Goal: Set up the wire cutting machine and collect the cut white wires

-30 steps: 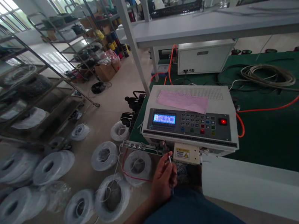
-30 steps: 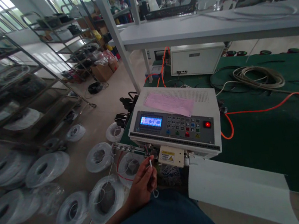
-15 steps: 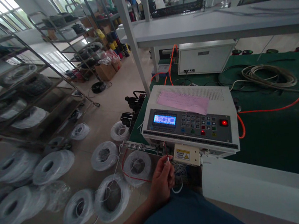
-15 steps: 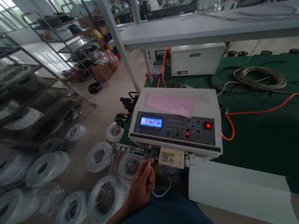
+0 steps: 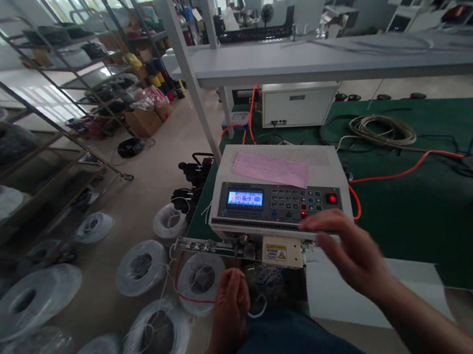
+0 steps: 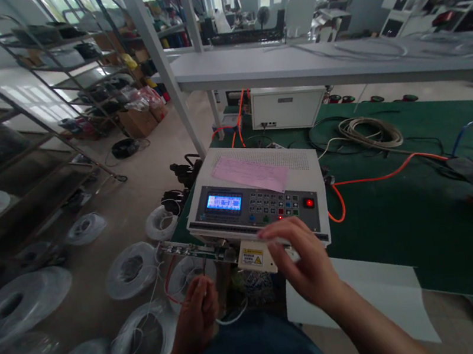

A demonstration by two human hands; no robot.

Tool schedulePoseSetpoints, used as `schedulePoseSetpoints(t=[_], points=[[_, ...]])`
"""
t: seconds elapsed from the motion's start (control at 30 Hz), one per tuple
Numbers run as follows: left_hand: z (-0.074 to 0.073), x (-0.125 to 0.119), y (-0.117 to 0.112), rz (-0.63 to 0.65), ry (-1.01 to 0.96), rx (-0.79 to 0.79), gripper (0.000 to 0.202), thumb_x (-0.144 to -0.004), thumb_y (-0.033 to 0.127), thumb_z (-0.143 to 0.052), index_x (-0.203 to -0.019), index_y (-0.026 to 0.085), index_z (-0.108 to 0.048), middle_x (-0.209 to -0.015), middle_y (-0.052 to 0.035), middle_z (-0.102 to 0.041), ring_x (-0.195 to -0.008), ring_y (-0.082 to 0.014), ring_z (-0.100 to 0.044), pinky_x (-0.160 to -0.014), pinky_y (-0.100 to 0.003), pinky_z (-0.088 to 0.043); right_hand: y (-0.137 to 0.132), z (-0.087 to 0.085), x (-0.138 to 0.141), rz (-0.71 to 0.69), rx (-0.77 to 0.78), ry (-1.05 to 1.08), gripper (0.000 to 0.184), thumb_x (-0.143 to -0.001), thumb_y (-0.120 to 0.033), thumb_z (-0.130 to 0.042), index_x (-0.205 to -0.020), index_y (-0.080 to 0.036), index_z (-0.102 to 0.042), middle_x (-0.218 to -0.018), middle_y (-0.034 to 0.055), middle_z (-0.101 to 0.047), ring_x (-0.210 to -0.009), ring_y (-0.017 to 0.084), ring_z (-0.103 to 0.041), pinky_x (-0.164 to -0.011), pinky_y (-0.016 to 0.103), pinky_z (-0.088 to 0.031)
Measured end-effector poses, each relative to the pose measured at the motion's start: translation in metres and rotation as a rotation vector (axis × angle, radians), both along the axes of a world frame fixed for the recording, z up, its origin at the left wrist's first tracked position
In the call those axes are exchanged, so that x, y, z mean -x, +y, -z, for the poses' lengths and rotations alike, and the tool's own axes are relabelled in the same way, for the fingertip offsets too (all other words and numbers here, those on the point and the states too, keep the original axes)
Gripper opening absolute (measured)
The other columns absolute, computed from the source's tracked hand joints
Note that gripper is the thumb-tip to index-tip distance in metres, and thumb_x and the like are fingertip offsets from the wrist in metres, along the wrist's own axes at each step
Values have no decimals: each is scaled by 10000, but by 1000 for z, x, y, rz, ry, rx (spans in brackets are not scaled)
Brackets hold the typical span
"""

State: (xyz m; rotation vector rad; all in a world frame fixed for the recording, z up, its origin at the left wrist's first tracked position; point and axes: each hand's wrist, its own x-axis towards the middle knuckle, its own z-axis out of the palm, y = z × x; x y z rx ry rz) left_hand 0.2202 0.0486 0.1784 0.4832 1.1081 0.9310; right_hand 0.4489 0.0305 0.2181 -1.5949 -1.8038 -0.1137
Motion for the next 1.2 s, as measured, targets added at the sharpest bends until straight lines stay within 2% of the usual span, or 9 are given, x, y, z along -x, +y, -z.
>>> schedulePoseSetpoints(t=[0.13, 0.23, 0.33, 0.43, 0.6, 0.77, 0.9, 1.07, 1.2], points=[[10, 13, -4, 49, 37, 23, 498, -590, 589, -689, -656, 186, -402, -424, 111, -288, -345, -22, -183, -322, -130, -158, 58, 31, 7, 19, 105, -143, 223, -866, -305, -483, -1053, -194, -533, -1188, 63, -603, -1077, 245, -513, -858, 408, -439], [25, 23, -8, 106, 75, 31, 506, -600, 635, -647, -667, 195, -408, -408, 111, -286, -322, -28, -171, -304, -139, -138, 86, 52, 11, 55, 134, -263, 267, -855, -313, -505, -1076, -164, -523, -1245, 87, -565, -1142, 267, -472, -889, 422, -395], [36, 30, -11, 114, 100, 41, 517, -593, 661, -631, -685, 202, -413, -402, 112, -275, -313, -34, -167, -292, -141, -133, 95, 56, 13, 83, 132, -296, 254, -869, -302, -478, -1071, -154, -524, -1227, 90, -578, -1130, 262, -480, -898, 424, -368], [38, 32, -10, 88, 104, 51, 523, -583, 664, -637, -684, 201, -416, -404, 113, -265, -316, -34, -165, -290, -139, -141, 96, 54, 12, 99, 133, -273, 240, -877, -280, -455, -1076, -164, -523, -1191, 78, -603, -1102, 260, -499, -894, 428, -364], [27, 32, -9, 80, 93, 34, 525, -583, 653, -648, -656, 194, -404, -401, 109, -282, -322, -31, -182, -302, -136, -163, 82, 62, 1, 107, 99, -196, 230, -865, -288, -476, -1060, -179, -526, -1205, 67, -592, -1162, 257, -457, -952, 428, -364], [19, 32, -10, 93, 114, 106, 574, -522, 685, -663, -671, 198, -398, -407, 117, -287, -326, -25, -164, -306, -135, -146, 27, 86, -36, 248, -4, -110, 220, -862, -264, -472, -1058, -169, -507, -1169, 113, -591, -1076, 225, -530, -904, 401, -447], [18, 26, -6, 115, 90, 145, 575, -505, 667, -683, -675, 202, -391, -406, 119, -276, -326, -29, -171, -312, -137, -130, -5, 98, -53, 264, -42, -152, 229, -853, -207, -484, -1079, -174, -494, -1197, 107, -583, -1155, 229, -488, -952, 419, -437], [9, 15, 2, 187, 68, 159, 565, -519, 677, -661, -689, 197, -417, -409, 113, -286, -331, -32, -168, -316, -139, -97, -4, 93, -48, 258, 17, -197, 222, -859, -206, -474, -1079, -191, -499, -1234, 72, -571, -1182, 232, -465, -967, 430, -433], [9, 10, 3, 173, 76, 173, 600, -482, 701, -662, -693, 190, -429, -400, 115, -287, -331, -28, -174, -317, -137, -93, 0, 88, -47, 282, 39, -235, 221, -858, -245, -485, -1071, -193, -512, -1228, 54, -580, -1145, 244, -486, -953, 433, -434]])
